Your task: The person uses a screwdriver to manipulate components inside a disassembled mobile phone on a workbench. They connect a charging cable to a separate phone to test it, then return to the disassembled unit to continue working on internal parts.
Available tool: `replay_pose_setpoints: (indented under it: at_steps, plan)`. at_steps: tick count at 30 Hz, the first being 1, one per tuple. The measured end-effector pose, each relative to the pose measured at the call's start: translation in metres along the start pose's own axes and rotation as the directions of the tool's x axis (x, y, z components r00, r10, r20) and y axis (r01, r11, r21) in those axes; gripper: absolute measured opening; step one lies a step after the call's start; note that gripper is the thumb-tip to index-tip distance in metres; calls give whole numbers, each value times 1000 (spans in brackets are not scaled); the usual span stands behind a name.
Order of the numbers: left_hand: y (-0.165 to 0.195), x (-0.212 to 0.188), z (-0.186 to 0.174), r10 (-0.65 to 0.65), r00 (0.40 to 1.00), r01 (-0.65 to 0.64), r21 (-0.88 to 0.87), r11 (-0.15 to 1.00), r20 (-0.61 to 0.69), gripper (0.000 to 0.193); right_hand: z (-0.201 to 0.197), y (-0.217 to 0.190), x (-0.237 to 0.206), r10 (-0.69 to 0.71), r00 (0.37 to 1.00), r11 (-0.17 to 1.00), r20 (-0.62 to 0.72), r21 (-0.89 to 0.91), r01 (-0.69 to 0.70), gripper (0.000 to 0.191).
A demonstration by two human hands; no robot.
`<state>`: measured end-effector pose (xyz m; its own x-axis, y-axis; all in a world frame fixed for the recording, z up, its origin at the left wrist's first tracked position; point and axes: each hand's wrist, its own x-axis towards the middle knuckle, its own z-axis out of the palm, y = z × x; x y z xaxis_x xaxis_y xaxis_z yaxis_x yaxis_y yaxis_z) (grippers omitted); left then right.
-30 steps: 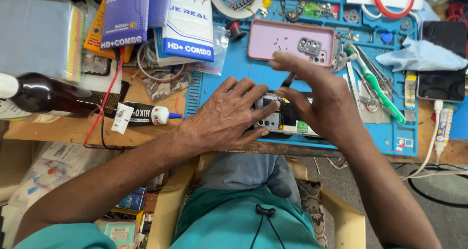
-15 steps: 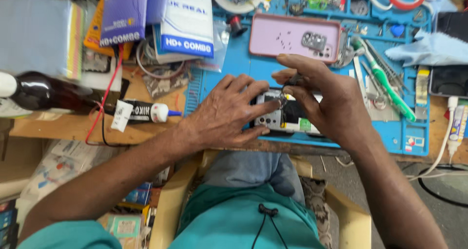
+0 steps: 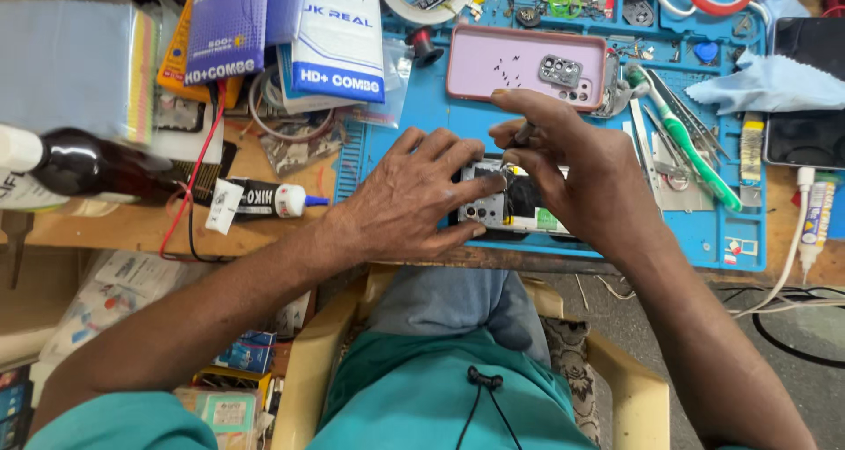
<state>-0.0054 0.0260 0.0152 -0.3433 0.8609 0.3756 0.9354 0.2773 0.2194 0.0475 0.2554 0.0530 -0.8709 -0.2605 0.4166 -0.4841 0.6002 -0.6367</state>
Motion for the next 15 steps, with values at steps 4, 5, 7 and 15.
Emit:
replay_pose_setpoints:
  at_steps: [4, 5, 7, 15]
  plan:
    - [3, 0, -2, -17, 1000, 18, -7, 1000, 24, 51, 6, -3, 3, 13, 999, 997, -30, -71, -15, 58]
    - [4, -1, -3, -8, 1000, 8, -13, 1000, 1, 51, 7, -3, 6, -21, 998, 998, -53, -57, 18, 60]
    - [4, 0, -6, -23, 999, 22, -48, 999, -37, 57, 0, -1, 7, -110, 980, 994, -165, -13, 110, 65]
    - [1, -1, -3, -36, 997, 32, -62, 998, -64, 66, -48, 44, -27, 37, 988, 778, 147, -625, 64, 37]
